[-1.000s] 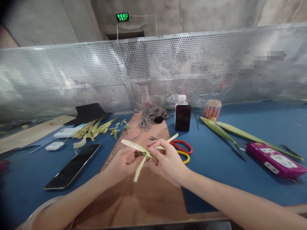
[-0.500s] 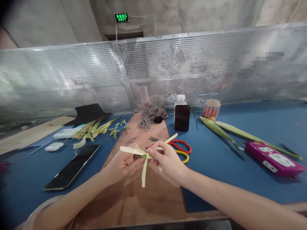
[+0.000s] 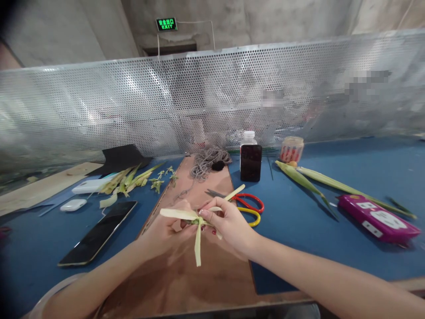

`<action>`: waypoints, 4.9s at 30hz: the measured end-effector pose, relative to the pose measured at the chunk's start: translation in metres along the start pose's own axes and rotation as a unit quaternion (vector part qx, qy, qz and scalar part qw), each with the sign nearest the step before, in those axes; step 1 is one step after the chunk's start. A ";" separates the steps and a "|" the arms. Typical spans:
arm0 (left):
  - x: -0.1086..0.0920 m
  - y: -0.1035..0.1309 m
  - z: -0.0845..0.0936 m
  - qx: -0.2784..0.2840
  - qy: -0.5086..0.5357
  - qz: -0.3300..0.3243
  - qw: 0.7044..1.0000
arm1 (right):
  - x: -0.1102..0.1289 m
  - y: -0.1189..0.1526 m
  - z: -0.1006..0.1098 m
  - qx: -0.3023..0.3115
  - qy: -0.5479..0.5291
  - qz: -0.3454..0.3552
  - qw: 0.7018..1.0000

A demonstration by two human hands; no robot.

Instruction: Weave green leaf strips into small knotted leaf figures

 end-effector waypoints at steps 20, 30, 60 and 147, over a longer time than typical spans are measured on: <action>0.009 -0.005 -0.001 0.082 0.188 0.108 0.973 | 0.009 0.000 0.015 -0.107 0.076 0.095 0.987; 0.018 -0.004 -0.002 0.051 0.173 0.137 0.974 | 0.007 0.001 0.009 -0.052 0.111 0.088 0.989; 0.016 -0.003 0.010 -0.045 -0.085 0.106 0.990 | 0.010 -0.004 0.020 -0.043 0.297 0.114 0.947; 0.042 -0.008 -0.016 0.099 0.432 0.267 0.856 | -0.003 -0.002 -0.003 0.094 0.155 0.017 0.983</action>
Point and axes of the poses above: each hand's wrist, its own y-axis away from the middle knuckle, its own z-axis out of the back of the hand, x = y × z, the point moved 6 cm from there along -y, towards the middle knuckle, and after that the axes turned 13 degrees about z, right-handed, at the moved point
